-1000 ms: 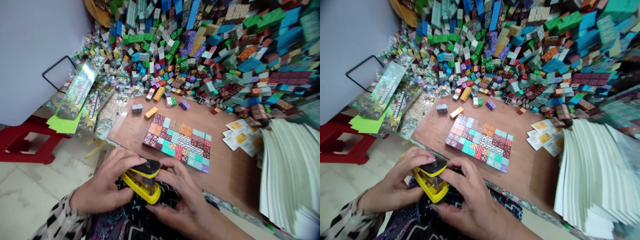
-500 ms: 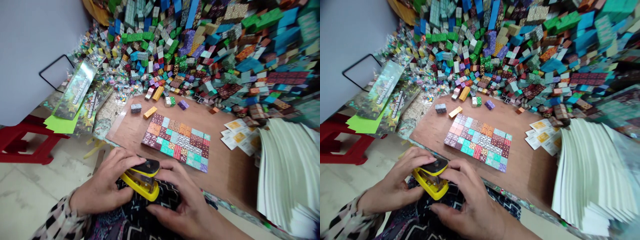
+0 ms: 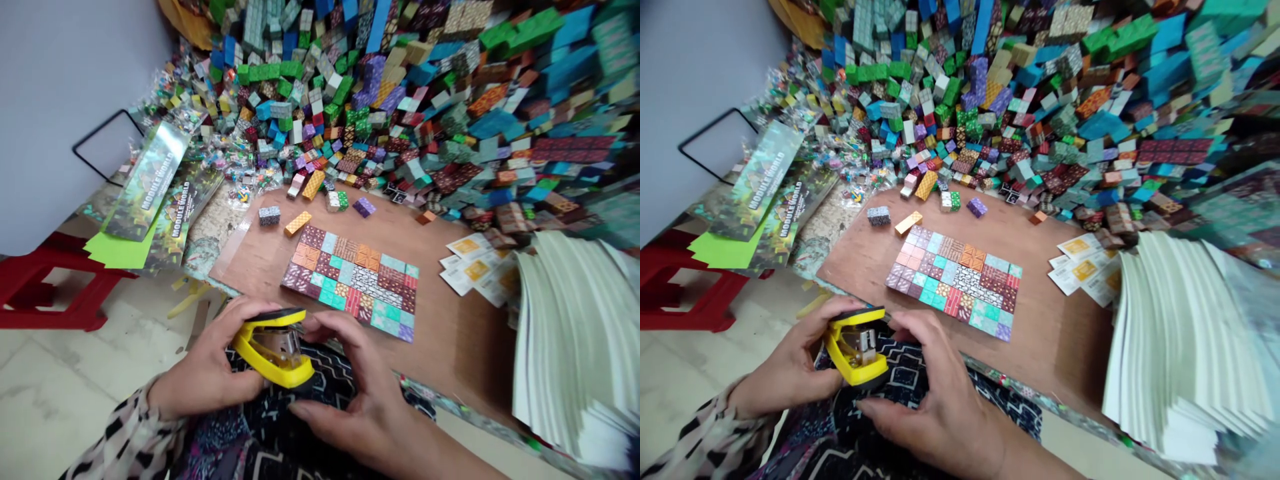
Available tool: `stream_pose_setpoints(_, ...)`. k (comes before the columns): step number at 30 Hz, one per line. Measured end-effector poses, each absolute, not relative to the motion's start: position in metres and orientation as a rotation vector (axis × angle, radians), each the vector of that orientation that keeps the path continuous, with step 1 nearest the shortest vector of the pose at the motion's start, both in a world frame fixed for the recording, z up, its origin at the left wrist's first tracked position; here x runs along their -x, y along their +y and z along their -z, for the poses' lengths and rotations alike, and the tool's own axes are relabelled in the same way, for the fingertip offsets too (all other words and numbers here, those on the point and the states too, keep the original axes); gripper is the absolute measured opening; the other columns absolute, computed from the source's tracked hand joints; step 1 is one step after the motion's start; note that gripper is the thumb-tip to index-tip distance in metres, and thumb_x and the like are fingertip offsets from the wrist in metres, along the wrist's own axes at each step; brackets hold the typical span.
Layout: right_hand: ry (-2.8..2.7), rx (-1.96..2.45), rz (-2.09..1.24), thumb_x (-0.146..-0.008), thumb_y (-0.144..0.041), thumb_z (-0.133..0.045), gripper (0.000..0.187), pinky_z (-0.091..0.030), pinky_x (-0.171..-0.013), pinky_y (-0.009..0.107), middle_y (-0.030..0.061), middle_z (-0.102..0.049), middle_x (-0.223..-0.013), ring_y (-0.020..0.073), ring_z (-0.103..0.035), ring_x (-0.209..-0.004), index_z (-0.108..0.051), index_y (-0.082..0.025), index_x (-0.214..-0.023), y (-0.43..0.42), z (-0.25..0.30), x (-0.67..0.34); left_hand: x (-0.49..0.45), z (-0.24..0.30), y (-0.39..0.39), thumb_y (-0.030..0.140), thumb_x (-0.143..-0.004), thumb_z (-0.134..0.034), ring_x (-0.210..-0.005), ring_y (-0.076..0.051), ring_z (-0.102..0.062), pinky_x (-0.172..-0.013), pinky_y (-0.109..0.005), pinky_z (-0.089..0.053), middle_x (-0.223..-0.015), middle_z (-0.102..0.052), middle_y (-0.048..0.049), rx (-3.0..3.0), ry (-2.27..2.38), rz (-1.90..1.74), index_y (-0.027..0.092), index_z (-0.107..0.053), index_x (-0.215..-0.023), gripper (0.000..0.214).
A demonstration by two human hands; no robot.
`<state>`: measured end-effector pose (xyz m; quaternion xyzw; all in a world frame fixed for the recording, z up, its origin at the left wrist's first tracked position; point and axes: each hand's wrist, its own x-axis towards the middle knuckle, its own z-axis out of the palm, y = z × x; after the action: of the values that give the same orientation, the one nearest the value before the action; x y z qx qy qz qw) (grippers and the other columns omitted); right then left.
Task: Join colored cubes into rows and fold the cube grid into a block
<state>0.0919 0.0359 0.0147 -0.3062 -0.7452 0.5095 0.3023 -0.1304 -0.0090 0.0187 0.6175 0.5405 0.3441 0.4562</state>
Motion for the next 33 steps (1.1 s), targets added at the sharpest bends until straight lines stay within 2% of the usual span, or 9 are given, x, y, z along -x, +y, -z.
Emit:
stream_pose_setpoints(4, -1.924, 0.845, -1.452, -0.077, -0.034, -0.072, 0.080, -0.050, -0.092, 0.036, 0.0075, -0.047, -0.119, 0.0201, -0.053, -0.104, -0.024, -0.031, -0.141, 0.037, -0.015, -0.090, 0.127, -0.014, -0.011, 0.017, -0.070, -0.073, -0.114, -0.025, -0.055, -0.100, -0.038, -0.045, -0.127, -0.054, -0.0058, -1.360, 1.252, -0.892, 0.032, -0.047, -0.130, 0.067)
stream_pose_setpoints(9, -1.839, 0.873, -1.513, -0.075, -0.038, -0.073, 0.084, -0.050, -0.090, 0.038, 0.0067, -0.048, -0.117, 0.0200, -0.053, -0.100, -0.024, -0.034, -0.144, 0.035, -0.010, -0.087, 0.123, -0.010, -0.011, 0.019, -0.068, -0.077, -0.113, -0.024, -0.058, -0.098, -0.037, -0.048, -0.127, -0.057, -0.0046, -1.243, 1.195, -0.898, 0.033, -0.048, -0.129, 0.069)
stream_pose_setpoints(13, -1.819, 0.908, -1.503, -0.074, -0.041, -0.073, 0.081, -0.052, -0.087, 0.039, 0.0082, -0.047, -0.119, 0.0208, -0.053, -0.098, -0.030, -0.032, -0.143, 0.033, -0.008, -0.084, 0.126, -0.004, -0.014, 0.020, -0.067, -0.078, -0.115, -0.027, -0.056, -0.100, -0.041, -0.046, -0.130, -0.056, -0.0080, -1.209, 1.186, -0.848, 0.029, -0.046, -0.133, 0.074)
stream_pose_setpoints(17, -1.854, 0.960, -1.511, -0.073, -0.045, -0.073, 0.080, -0.049, -0.090, 0.042, 0.0078, -0.047, -0.124, 0.0222, -0.053, -0.102, -0.032, -0.033, -0.141, 0.032, -0.008, -0.083, 0.128, 0.002, -0.018, 0.022, -0.067, -0.078, -0.118, -0.027, -0.055, -0.102, -0.042, -0.043, -0.133, -0.055, -0.0069, -1.153, 1.153, -0.832, 0.032, -0.043, -0.134, 0.076)
stream_pose_setpoints(23, -1.826, 0.978, -1.489, -0.072, -0.048, -0.072, 0.074, -0.049, -0.088, 0.039, 0.0058, -0.051, -0.118, 0.0210, -0.054, -0.100, -0.038, -0.032, -0.135, 0.030, -0.008, -0.080, 0.127, 0.005, -0.019, 0.023, -0.066, -0.079, -0.122, -0.030, -0.052, -0.103, -0.046, -0.041, -0.134, -0.053, -0.0065, -1.051, 1.078, -0.844, 0.033, -0.044, -0.133, 0.076)
stream_pose_setpoints(27, -1.810, 0.999, -1.498, -0.070, -0.047, -0.073, 0.069, -0.050, -0.083, 0.036, 0.0062, -0.054, -0.114, 0.0202, -0.055, -0.096, -0.042, -0.027, -0.128, 0.032, -0.013, -0.079, 0.125, 0.010, -0.019, 0.026, -0.065, -0.080, -0.123, -0.031, -0.051, -0.103, -0.050, -0.040, -0.134, -0.052, -0.0094, -0.981, 1.034, -0.846, 0.030, -0.043, -0.134, 0.078)
stream_pose_setpoints(33, -1.823, 1.060, -1.566, -0.067, -0.044, -0.075, 0.066, -0.050, -0.079, 0.035, 0.0067, -0.056, -0.107, 0.0193, -0.055, -0.091, -0.043, -0.022, -0.120, 0.037, -0.022, -0.078, 0.120, 0.013, -0.018, 0.031, -0.060, -0.084, -0.121, -0.031, -0.052, -0.101, -0.049, -0.042, -0.133, -0.053, -0.0105, -0.865, 0.963, -0.897, 0.028, -0.047, -0.131, 0.080)
